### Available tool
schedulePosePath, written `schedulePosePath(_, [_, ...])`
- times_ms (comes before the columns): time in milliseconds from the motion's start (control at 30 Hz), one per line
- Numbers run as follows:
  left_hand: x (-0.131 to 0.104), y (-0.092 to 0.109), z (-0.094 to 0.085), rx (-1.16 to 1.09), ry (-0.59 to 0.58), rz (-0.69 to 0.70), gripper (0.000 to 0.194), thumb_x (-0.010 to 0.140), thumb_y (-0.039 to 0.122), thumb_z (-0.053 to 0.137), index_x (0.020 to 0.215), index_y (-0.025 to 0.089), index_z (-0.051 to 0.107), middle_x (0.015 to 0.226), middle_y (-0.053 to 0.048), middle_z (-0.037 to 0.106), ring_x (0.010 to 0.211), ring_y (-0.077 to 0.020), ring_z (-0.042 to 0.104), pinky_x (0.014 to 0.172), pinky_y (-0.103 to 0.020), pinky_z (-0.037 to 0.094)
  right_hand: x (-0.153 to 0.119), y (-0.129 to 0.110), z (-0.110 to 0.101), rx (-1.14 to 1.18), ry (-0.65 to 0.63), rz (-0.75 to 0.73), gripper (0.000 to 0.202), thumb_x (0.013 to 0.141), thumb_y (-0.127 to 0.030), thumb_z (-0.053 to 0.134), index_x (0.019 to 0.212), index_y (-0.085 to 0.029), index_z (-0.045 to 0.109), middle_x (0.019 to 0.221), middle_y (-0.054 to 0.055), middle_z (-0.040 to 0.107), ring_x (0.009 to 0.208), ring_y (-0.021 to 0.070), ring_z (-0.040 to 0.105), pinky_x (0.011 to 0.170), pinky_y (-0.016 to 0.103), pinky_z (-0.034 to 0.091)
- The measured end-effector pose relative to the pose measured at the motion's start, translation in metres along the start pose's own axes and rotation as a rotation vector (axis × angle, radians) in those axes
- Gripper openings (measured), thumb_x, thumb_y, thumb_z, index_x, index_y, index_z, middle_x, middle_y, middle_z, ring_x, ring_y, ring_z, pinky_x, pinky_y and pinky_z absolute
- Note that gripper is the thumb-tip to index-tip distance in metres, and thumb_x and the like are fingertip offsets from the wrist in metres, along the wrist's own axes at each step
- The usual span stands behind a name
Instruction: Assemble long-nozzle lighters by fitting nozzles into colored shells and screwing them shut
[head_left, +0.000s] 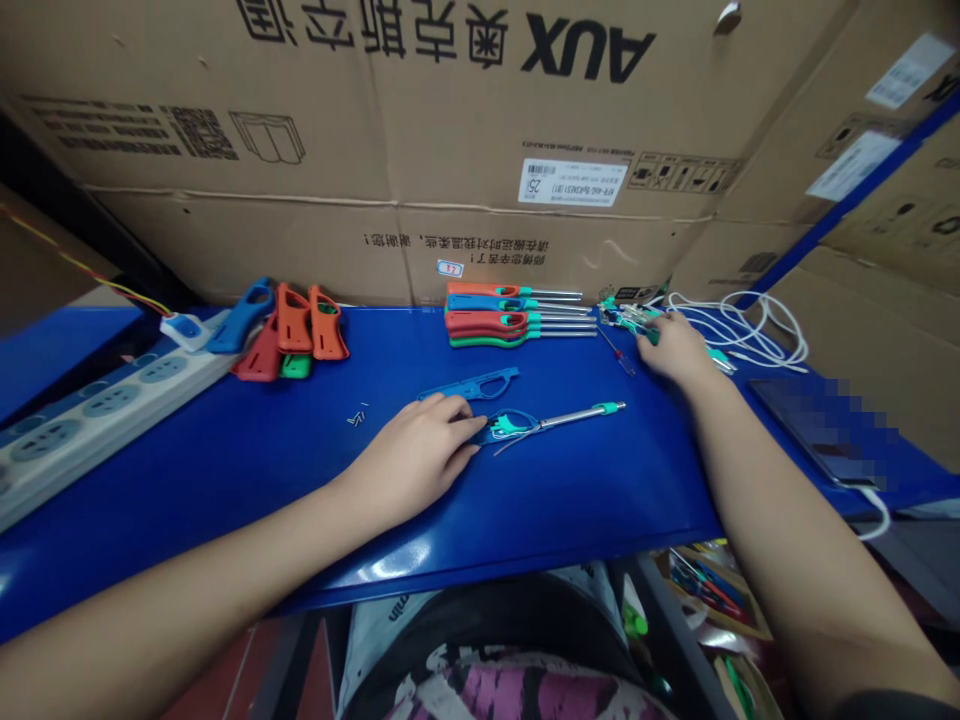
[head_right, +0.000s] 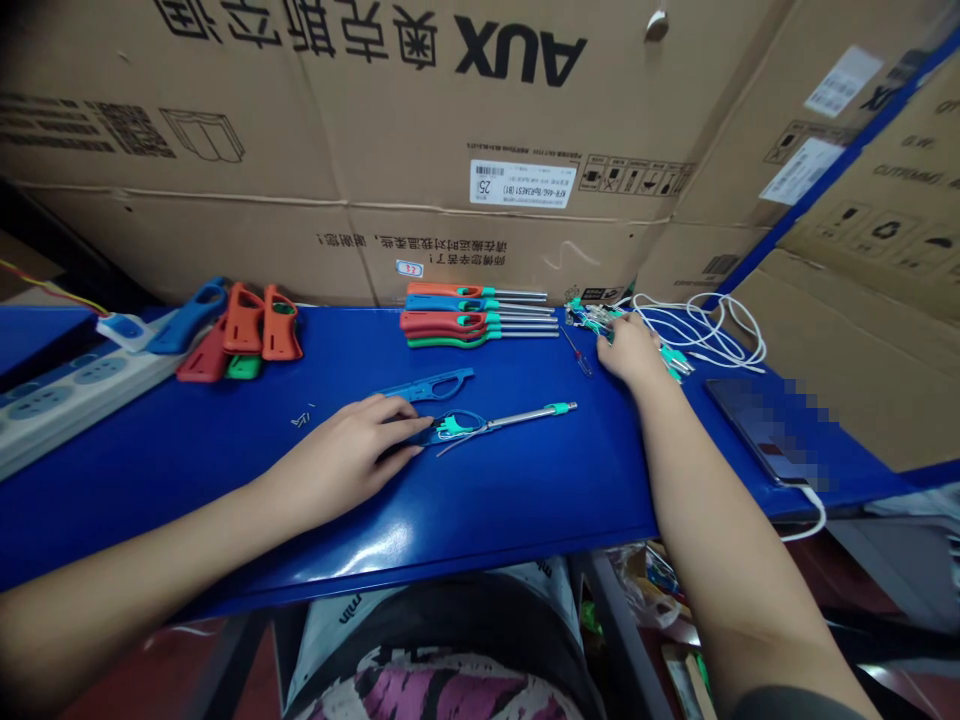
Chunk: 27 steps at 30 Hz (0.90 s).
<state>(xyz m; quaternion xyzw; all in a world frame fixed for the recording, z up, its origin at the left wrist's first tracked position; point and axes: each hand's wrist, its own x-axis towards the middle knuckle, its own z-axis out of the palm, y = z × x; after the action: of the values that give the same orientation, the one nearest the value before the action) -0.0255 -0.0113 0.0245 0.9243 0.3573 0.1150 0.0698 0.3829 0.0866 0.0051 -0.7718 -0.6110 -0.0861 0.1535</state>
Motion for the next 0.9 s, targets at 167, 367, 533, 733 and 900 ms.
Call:
schedulePosePath(167, [0.002, -0.002, 0.001, -0.109, 0.037, 0.001, 0.033, 0.097, 0.024, 0.057, 0.128, 0.019, 0.068, 0.112, -0.011, 0.065, 0.107, -0.0266, 0.061, 0.096, -0.045, 0.052, -0.013, -0.035, -0.02, 0.398, 0.186, -0.091, 0.032, 0.085, -0.028, 0.051, 0.105, -0.014, 0.072, 0.109, 0.015, 0.072, 0.101, 0.0294, 0.067, 0.095, 0.044, 0.052])
schedulePosePath(367, [0.008, -0.003, 0.004, -0.358, 0.154, -0.112, 0.034, 0.098, 0.036, 0.058, 0.125, 0.018, 0.068, 0.118, -0.009, 0.069, 0.111, -0.0242, 0.062, 0.103, -0.045, 0.048, -0.063, -0.107, -0.034, 0.877, -0.047, -0.651, 0.019, 0.092, -0.031, 0.061, 0.103, -0.022, 0.073, 0.113, 0.009, 0.072, 0.109, 0.0222, 0.067, 0.099, 0.042, 0.053])
schedulePosePath(533, [0.014, -0.007, 0.013, -0.481, 0.273, -0.14, 0.028, 0.099, 0.036, 0.057, 0.114, 0.02, 0.074, 0.114, -0.008, 0.074, 0.108, -0.0243, 0.065, 0.1, -0.043, 0.047, -0.103, -0.14, -0.031, 1.013, -0.288, -0.934, 0.031, 0.095, -0.02, 0.06, 0.125, -0.023, 0.066, 0.121, 0.01, 0.067, 0.109, 0.0192, 0.066, 0.098, 0.04, 0.054])
schedulePosePath(733, [0.016, -0.008, 0.017, -0.775, 0.449, -0.22, 0.023, 0.093, 0.037, 0.065, 0.101, 0.019, 0.077, 0.108, -0.007, 0.076, 0.103, -0.0217, 0.068, 0.095, -0.033, 0.05, -0.115, -0.147, -0.029, 1.019, -0.354, -1.033, 0.036, 0.094, -0.018, 0.061, 0.13, -0.024, 0.063, 0.129, 0.01, 0.063, 0.122, 0.0198, 0.06, 0.106, 0.039, 0.047])
schedulePosePath(900, [0.017, -0.006, 0.018, -0.995, 0.399, -0.328, 0.027, 0.09, 0.041, 0.067, 0.098, 0.015, 0.07, 0.095, -0.006, 0.073, 0.086, -0.0172, 0.066, 0.081, -0.029, 0.052, -0.112, -0.143, -0.036, 0.874, -0.366, -1.059, 0.027, 0.091, -0.019, 0.065, 0.118, -0.021, 0.066, 0.107, 0.008, 0.067, 0.1, 0.0185, 0.062, 0.093, 0.036, 0.05])
